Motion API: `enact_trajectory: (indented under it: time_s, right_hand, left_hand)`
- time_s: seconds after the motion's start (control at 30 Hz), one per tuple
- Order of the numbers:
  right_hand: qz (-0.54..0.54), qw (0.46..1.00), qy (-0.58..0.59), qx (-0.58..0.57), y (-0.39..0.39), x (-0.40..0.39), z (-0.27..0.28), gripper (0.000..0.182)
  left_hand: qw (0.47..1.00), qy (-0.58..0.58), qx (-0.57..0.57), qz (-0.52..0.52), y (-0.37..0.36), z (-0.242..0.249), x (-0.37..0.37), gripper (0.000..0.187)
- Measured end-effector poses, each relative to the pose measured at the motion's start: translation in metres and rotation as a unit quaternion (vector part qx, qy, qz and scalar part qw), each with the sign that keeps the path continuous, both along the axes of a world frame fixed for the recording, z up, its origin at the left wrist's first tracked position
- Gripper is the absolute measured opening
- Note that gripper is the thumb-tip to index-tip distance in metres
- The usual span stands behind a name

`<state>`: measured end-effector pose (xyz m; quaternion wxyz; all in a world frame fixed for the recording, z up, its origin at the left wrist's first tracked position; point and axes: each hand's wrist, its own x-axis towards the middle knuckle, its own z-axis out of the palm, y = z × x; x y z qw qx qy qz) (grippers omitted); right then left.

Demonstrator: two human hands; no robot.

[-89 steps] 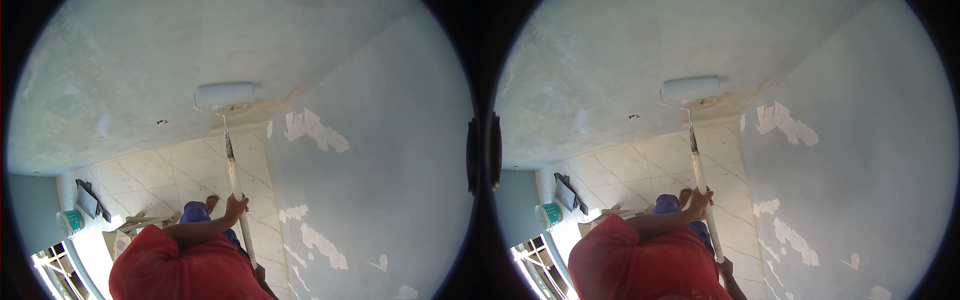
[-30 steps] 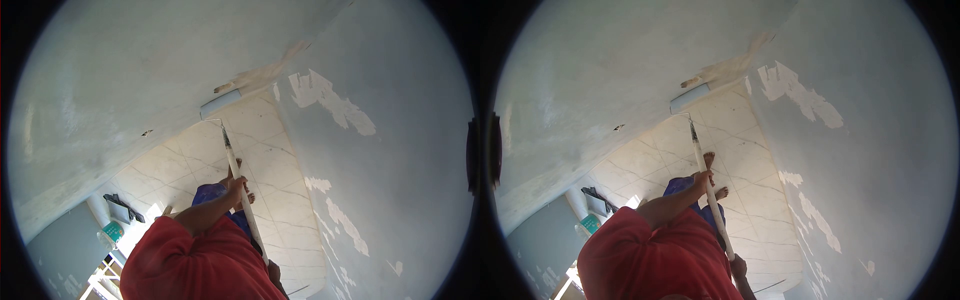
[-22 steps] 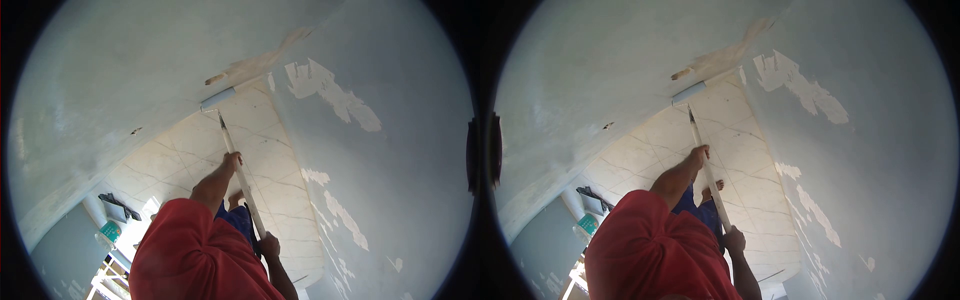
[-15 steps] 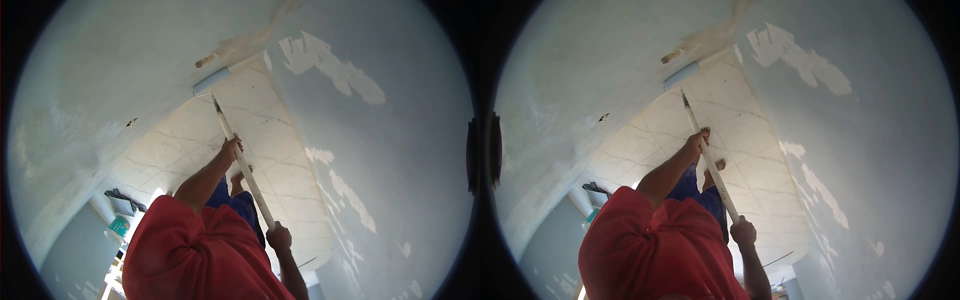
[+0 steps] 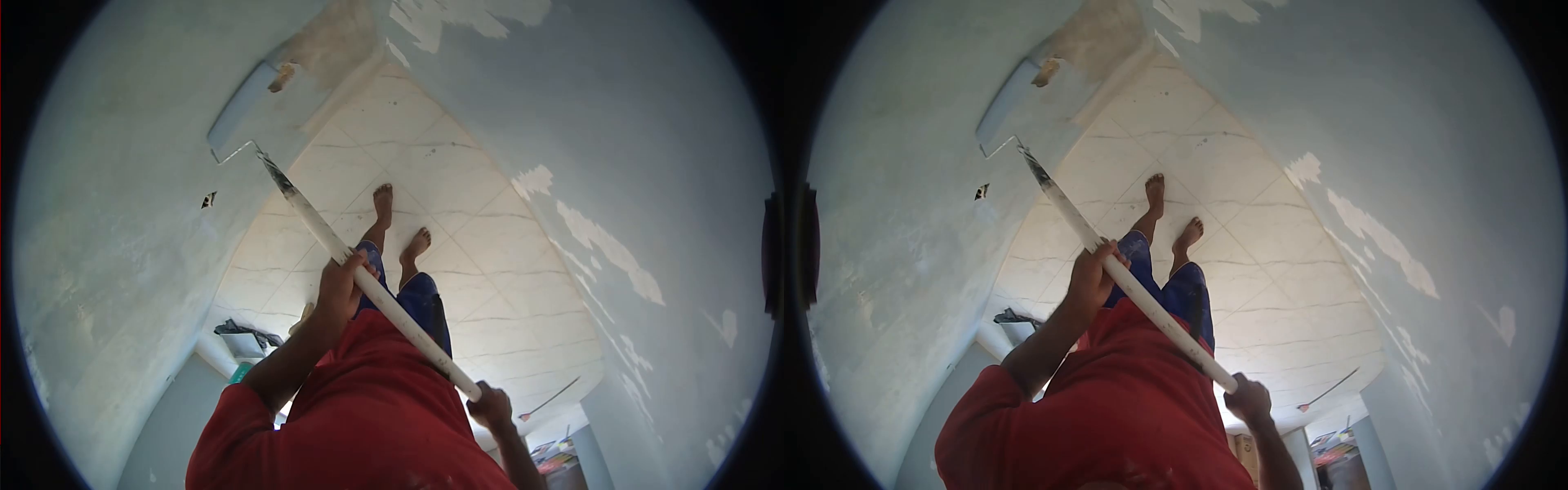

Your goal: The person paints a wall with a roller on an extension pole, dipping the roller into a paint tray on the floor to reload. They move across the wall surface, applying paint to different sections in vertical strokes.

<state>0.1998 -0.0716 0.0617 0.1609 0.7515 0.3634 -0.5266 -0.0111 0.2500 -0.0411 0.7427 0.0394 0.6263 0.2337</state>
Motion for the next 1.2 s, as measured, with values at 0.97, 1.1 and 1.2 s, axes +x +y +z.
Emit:
enact_trajectory:
  time_s: [0.97, 1.1, 1.2]
  right_hand:
    - [0.017, 0.998, 0.009, -0.062, 0.189, -0.041, -0.093, 0.019]
    - [0.007, 0.999, 0.008, -0.053, 0.212, -0.058, -0.131, 0.017]
    - [0.009, 0.998, -0.022, -0.061, 0.218, -0.066, -0.129, 0.017]
  left_hand:
    - [0.973, 0.027, -0.219, 0.068, 0.097, -0.259, -0.061, 0.013]
    - [0.969, 0.049, -0.232, 0.067, 0.107, -0.328, -0.072, 0.014]
    - [0.970, 0.094, -0.223, 0.029, 0.104, -0.332, -0.073, 0.018]
